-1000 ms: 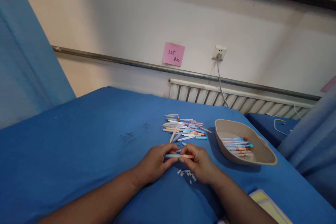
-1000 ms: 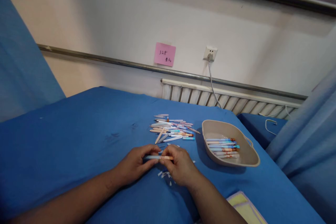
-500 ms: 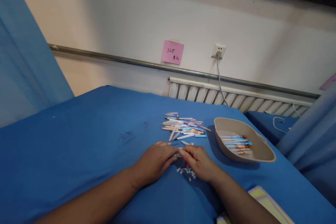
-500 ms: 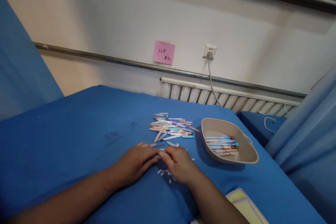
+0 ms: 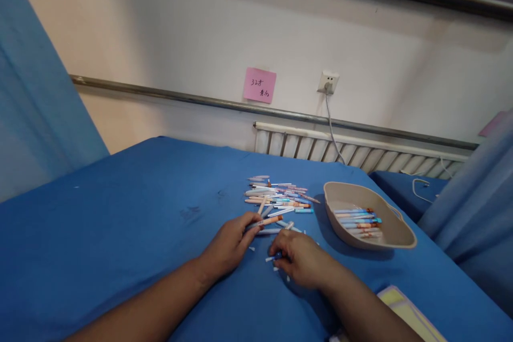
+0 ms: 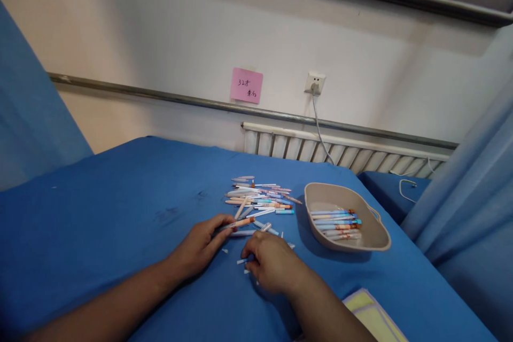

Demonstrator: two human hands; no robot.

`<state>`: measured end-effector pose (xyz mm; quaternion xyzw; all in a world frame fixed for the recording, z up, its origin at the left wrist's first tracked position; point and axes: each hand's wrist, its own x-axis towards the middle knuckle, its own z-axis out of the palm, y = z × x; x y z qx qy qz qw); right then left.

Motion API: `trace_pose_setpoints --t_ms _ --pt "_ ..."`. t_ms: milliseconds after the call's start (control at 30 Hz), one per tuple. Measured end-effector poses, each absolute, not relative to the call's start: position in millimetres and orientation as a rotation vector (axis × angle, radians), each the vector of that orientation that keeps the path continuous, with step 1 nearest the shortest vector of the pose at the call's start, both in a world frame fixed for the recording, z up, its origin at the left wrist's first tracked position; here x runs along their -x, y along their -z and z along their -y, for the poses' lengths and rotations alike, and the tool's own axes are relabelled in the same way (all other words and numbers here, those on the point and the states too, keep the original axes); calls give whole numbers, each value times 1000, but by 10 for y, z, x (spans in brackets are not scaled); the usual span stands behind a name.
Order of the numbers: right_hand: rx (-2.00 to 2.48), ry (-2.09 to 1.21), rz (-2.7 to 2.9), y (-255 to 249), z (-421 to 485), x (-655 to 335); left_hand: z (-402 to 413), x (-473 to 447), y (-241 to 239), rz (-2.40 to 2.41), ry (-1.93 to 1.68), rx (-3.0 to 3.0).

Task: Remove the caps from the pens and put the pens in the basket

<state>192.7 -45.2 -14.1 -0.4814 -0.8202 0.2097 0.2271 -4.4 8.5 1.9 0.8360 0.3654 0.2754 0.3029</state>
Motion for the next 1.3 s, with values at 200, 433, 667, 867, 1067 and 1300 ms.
trace_pose_setpoints --t_ms 200,433,667,867,1067,1300 --pt "1366 -515 2254 88 448 -1920 -68 26 2 -951 -750 -2169" --pt "1306 -805 1786 171 305 -1976 -113 56 5 -969 -763 -2171" --pt "1232 -801 1511 182 215 -2043 -121 47 0 -993 -732 -2172" --pt "1225 -778 1461 201 207 -2050 -127 52 27 -1001 -711 -2187" --pt "1283 -629 1555 143 245 -2050 -143 64 60 -989 -713 -2220" --pt "1277 -401 1726 83 285 -2018 -146 65 56 -947 -717 -2266"
